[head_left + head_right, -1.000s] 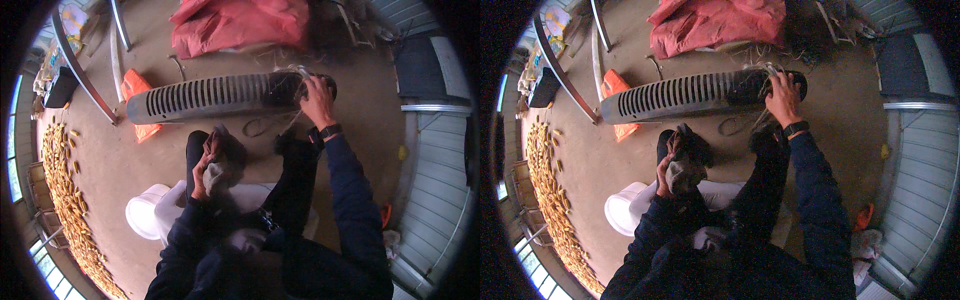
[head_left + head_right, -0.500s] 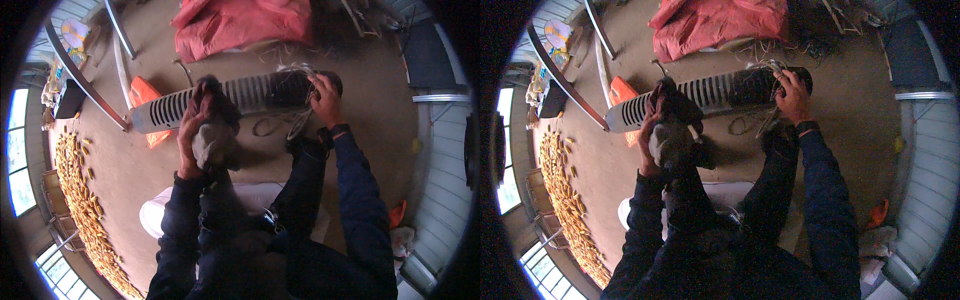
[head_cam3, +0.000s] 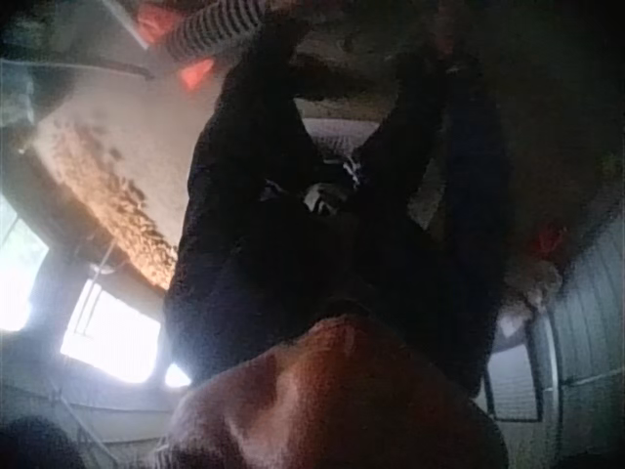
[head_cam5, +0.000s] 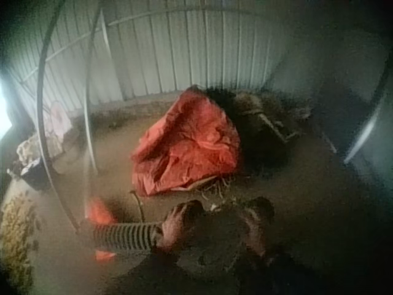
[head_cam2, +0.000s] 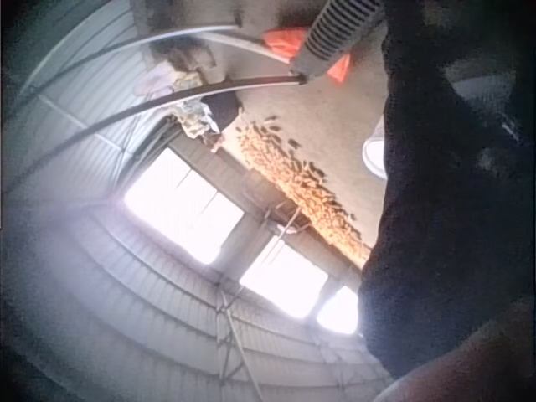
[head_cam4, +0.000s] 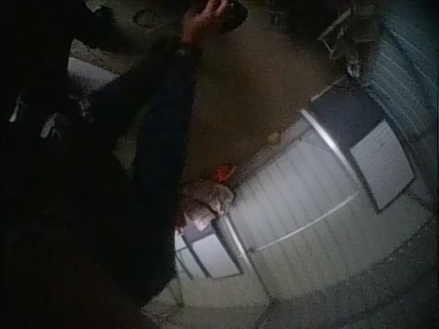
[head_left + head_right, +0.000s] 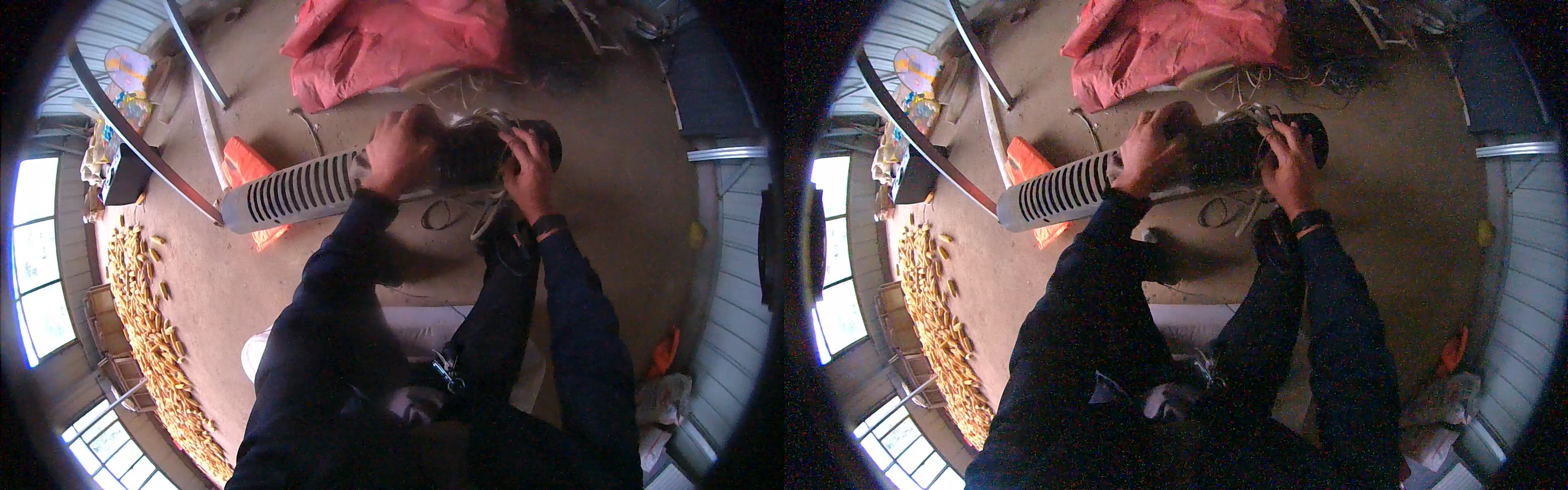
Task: The person wipes a green-framed wooden slatted mat with a dark cloth, then moves to wipe a cylindrical metal heater. The person uses a cloth to clean both objects in a large indoor space.
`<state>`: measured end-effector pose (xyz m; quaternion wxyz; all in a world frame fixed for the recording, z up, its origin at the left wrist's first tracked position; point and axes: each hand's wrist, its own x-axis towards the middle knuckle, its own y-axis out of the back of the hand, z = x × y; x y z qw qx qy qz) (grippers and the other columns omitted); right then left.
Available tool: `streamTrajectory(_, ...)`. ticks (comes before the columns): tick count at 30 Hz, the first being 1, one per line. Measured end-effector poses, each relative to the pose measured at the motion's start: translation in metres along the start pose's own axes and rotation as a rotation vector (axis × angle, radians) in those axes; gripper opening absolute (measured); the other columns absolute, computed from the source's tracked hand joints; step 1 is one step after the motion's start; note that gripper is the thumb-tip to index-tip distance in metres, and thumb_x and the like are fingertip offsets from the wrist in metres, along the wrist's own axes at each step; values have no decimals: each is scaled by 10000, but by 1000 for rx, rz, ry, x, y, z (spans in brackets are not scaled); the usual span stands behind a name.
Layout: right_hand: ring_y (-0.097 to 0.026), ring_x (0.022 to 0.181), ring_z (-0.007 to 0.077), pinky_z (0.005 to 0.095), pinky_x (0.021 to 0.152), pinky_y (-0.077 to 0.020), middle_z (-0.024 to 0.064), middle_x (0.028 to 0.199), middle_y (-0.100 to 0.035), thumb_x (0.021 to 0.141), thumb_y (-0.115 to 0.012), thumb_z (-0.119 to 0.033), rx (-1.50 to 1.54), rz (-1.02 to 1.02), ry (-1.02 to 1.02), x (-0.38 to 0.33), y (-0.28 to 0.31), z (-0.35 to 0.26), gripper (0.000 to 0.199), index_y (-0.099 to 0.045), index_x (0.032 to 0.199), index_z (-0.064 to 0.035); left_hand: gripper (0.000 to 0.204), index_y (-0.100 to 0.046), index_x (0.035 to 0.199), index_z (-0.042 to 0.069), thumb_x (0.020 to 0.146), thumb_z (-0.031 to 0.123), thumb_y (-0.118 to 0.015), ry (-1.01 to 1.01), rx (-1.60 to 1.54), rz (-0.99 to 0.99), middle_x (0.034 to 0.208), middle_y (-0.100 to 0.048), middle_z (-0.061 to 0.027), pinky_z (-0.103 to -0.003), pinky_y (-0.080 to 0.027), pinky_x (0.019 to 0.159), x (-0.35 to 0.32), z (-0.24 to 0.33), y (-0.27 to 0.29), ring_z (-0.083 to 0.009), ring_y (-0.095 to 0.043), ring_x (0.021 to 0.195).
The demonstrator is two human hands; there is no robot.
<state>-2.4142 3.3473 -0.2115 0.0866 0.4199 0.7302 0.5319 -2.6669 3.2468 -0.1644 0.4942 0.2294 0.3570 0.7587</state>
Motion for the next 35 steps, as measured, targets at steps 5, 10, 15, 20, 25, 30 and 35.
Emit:
streamTrajectory(5, -405, 1331, 395, 583, 1124, -257, 96, 1376, -487, 713, -609, -19, 4, 61, -4, -3, -2, -5, 604, -576, 1296, -172, 464, -594, 1229, 229, 783, 350, -638, -108, 43, 13, 1231, -571, -110, -469, -488, 899, 8, 7, -23, -360, -532, 1133)
streamTrajectory(10, -404, 1332, 399, 583, 1125, -261, 76, 1395, -475, 727, -588, -1, 0, 57, -1, -7, -2, 0, 612, -568, 1310, -189, 446, -604, 1218, 234, 783, 306, -665, -174, 161, 32, 1237, -566, -109, -467, -491, 912, 7, 24, -38, -373, -537, 1120)
streamTrajectory(15, -406, 1329, 393, 573, 1113, -288, 70, 1392, -477, 733, -590, 2, -15, 17, -12, -1, 0, -11, 625, -556, 1324, -202, 408, -636, 1179, 189, 777, 256, -665, -381, 97, 189, 1232, -559, -144, -477, -506, 876, -2, -28, -41, -383, -556, 1077)
streamTrajectory(20, -422, 1308, 393, 574, 1091, -310, 67, 1377, -486, 739, -594, -7, -42, 26, -6, -2, 3, -8, 607, -555, 1315, -198, 421, -602, 1201, 111, 797, 208, -665, -349, 175, 121, 1116, -607, -132, -424, -505, 870, -18, -40, 11, -326, -590, 995)
streamTrajectory(25, -430, 1295, 393, 576, 1092, -305, 72, 1361, -495, 748, -588, -25, -34, 67, -1, -4, -1, -5, 576, -567, 1298, -193, 407, -600, 1191, 106, 804, 212, -663, -233, 408, 81, 1080, -609, -126, -417, -506, 841, -46, -50, 58, -311, -593, 959)
streamTrajectory(30, -415, 1312, 388, 570, 1109, -276, 82, 1364, -492, 742, -590, -1, -25, 86, -7, -5, -1, -4, 574, -577, 1286, -183, 394, -599, 1182, 100, 810, 216, -662, -315, 448, 136, 1044, -611, -119, -410, -507, 813, -40, -19, 40, -296, -597, 923)
streamTrajectory(35, -392, 1332, 393, 568, 1124, -242, 92, 1370, -489, 746, -612, 12, 93, 98, 39, 0, -8, -9, 577, -575, 1290, -174, 384, -597, 1174, 96, 816, 219, -660, -303, 486, 170, 1015, -612, -114, -405, -508, 789, -29, -1, 17, -284, -599, 894)
